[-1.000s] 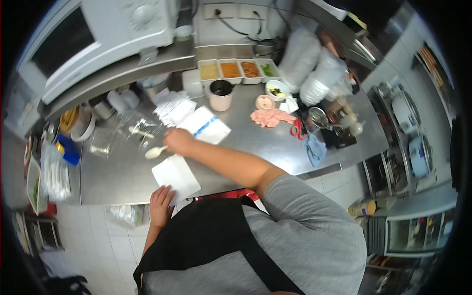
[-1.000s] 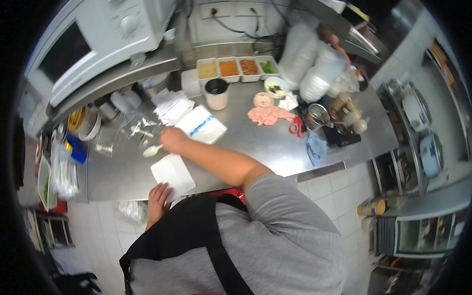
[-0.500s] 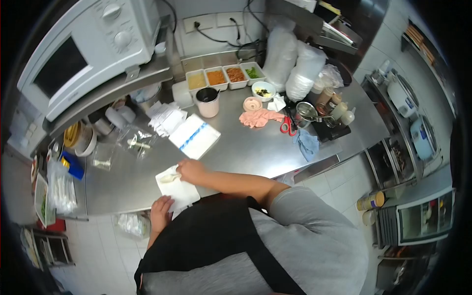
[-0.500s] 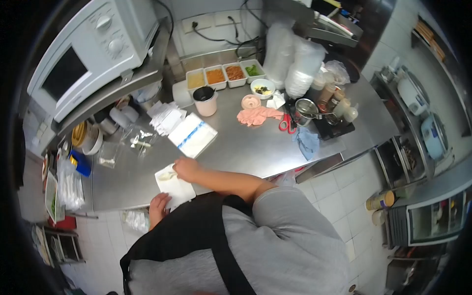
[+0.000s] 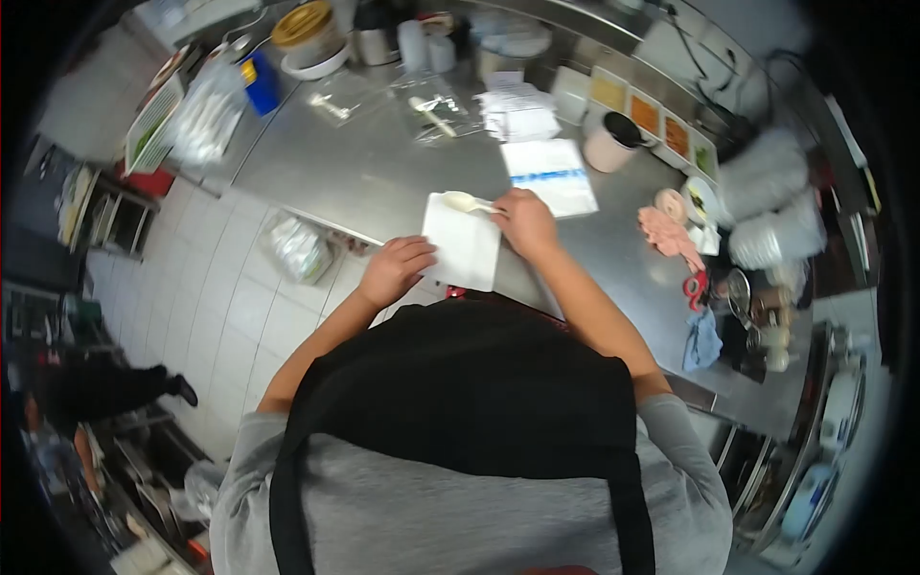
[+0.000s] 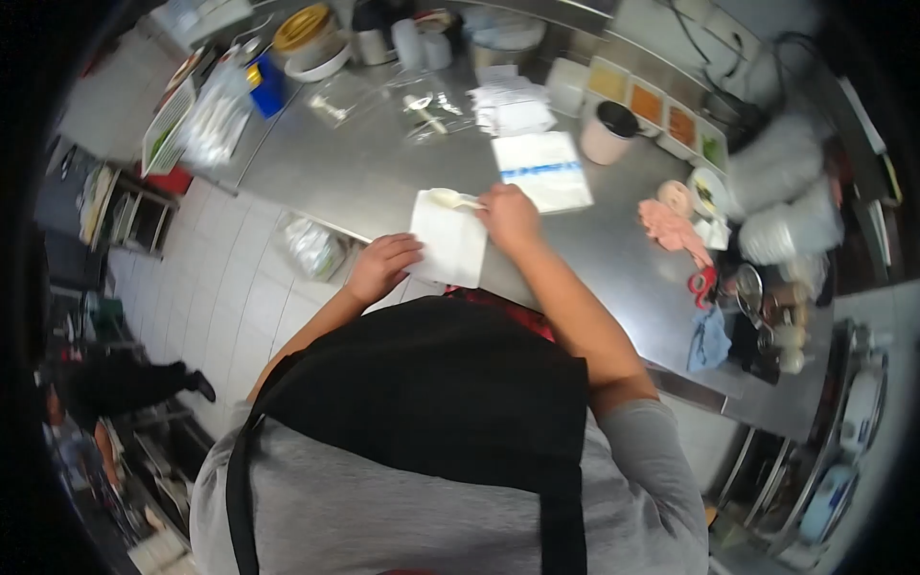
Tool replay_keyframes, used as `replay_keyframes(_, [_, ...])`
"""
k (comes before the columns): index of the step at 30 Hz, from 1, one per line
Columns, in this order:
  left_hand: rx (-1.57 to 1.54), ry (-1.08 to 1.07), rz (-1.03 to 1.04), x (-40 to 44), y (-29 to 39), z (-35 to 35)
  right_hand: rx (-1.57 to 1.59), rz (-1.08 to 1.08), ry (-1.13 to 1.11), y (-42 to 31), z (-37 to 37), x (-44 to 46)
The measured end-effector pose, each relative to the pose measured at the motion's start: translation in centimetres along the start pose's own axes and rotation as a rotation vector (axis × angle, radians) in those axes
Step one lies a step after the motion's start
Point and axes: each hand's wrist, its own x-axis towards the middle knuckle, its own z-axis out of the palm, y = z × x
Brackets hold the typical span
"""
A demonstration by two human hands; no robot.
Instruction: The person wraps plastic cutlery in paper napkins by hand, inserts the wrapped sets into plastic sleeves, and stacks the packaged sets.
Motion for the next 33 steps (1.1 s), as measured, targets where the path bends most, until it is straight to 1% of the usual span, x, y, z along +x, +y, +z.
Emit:
replay_keyframes(5, [0.004, 0.002, -0.033, -0.2, 0.2, -0.1, 0.030, -0.047, -0.084, -2.1, 0.1, 0.0])
replay_keyframes(8, [0.008, 0.003, -0.060, -0.1, 0.6, -0.6, 0.049, -0.032, -0.112, -3.0, 0.5, -0.2])
replay_keyframes(14, [0.037, -0.011, -0.041, 0.6, 0.9, -1.1, 0.052, -0.063, -0.137, -1.9, 2.1, -0.7])
replay_keyframes(17, [0.011, 0.083, -0.042, 1.5, 0.4, -0.8, 0.166, -0.050, -0.160, -1.7, 1.4, -0.3])
replay_keyframes(20, [0.040, 0.119, -0.131, 3.4, 0.0, -1.1, 0.490, 0.237, -0.325, -1.8, -1.0, 0.7])
replay_keyframes(23, [-0.021, 0.131, -0.258, 5.3, -1.0, -0.9, 0.779, 0.261, -0.382, 0.5, -0.4, 1.1])
replay_keyframes(26, [-0.042, 0.092, -0.360, 6.8, -2.2, -0.7, 0.686, 0.240, -0.467, 0.1, -1.4, 1.5])
replay_keyframes(29, [-0.019, 0.021, -0.431, 7.8, -3.1, -0.3, 0.423, 0.224, -0.435, 0.0, -1.3, 2.4])
replay_keyframes(33, [0.028, -0.124, -0.544, 9.0, -4.1, 0.5, 0.339, 0.186, -0.302, 1.4, 1.0, 2.8])
